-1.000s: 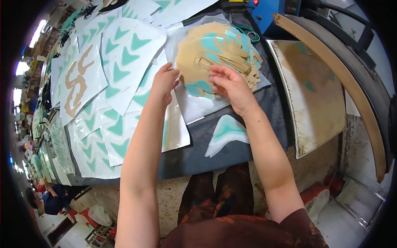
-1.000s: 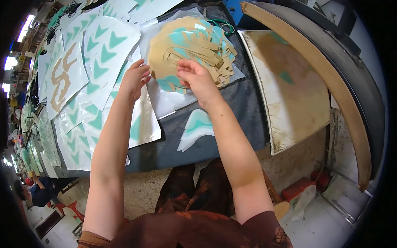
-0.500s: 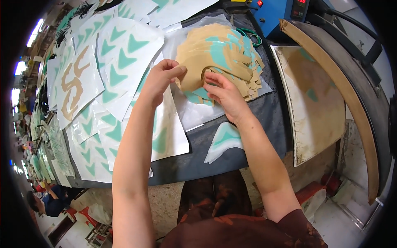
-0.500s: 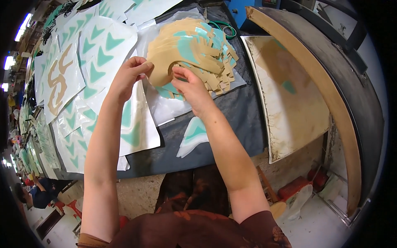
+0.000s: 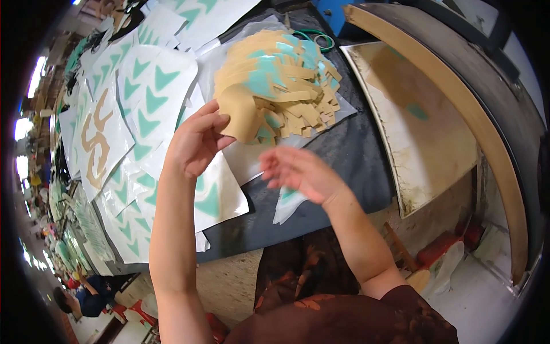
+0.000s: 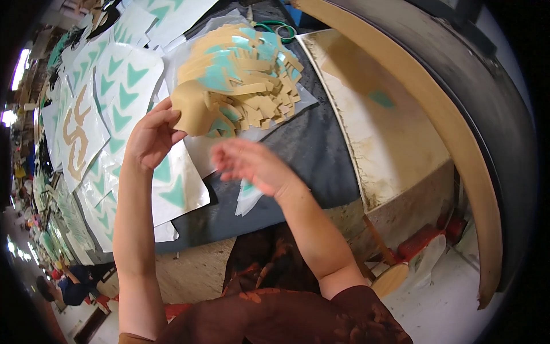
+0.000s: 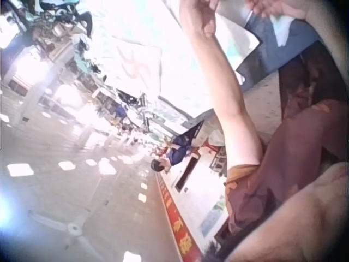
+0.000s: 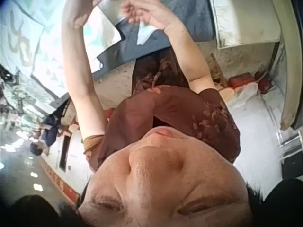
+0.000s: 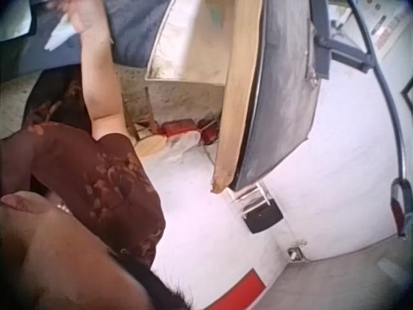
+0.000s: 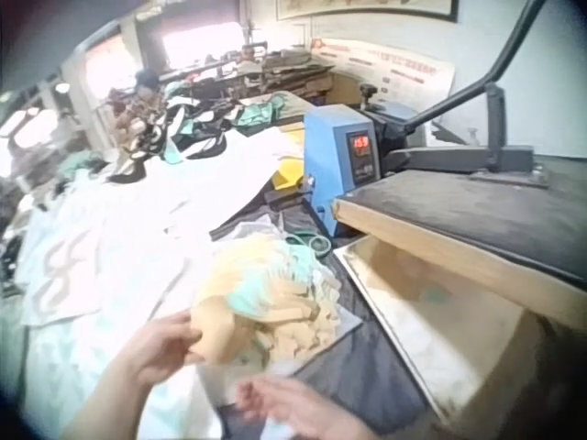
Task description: Peeling material layers and applying them to shoe components followed by heat pressing.
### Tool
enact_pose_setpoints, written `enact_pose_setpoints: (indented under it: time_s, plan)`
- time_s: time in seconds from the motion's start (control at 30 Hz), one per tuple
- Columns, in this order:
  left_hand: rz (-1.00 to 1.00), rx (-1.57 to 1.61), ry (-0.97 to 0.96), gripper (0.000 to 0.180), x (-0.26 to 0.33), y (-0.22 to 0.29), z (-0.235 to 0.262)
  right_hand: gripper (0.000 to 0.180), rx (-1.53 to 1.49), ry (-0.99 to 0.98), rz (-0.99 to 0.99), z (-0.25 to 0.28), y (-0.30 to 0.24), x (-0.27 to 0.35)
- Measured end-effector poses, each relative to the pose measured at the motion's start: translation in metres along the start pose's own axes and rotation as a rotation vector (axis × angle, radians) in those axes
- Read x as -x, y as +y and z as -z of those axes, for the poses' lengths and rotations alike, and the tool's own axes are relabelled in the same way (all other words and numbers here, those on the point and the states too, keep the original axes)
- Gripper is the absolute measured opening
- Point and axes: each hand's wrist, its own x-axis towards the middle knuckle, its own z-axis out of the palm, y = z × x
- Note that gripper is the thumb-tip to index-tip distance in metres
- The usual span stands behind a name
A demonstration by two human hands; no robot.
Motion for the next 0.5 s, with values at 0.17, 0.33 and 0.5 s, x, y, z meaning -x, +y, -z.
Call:
enact_pose_setpoints:
  time_s: [0.17,0.33,0.5]
  plan:
    - [-0.071,0.132,-0.048,0.051,0.035,-0.012,-0.038,0.076,-0.543,-0.322,0.040,-0.016,0.052,0.014]
    - [-0.070,0.213,-0.108,0.054,0.080,-0.030,-0.061,0.075,-0.697,-0.362,0.341,-0.015,0.061,0.025]
    - [-0.034,0.263,-0.134,0.063,0.116,-0.046,-0.094,0.083,-0.639,-0.276,0.437,-0.002,0.040,0.075]
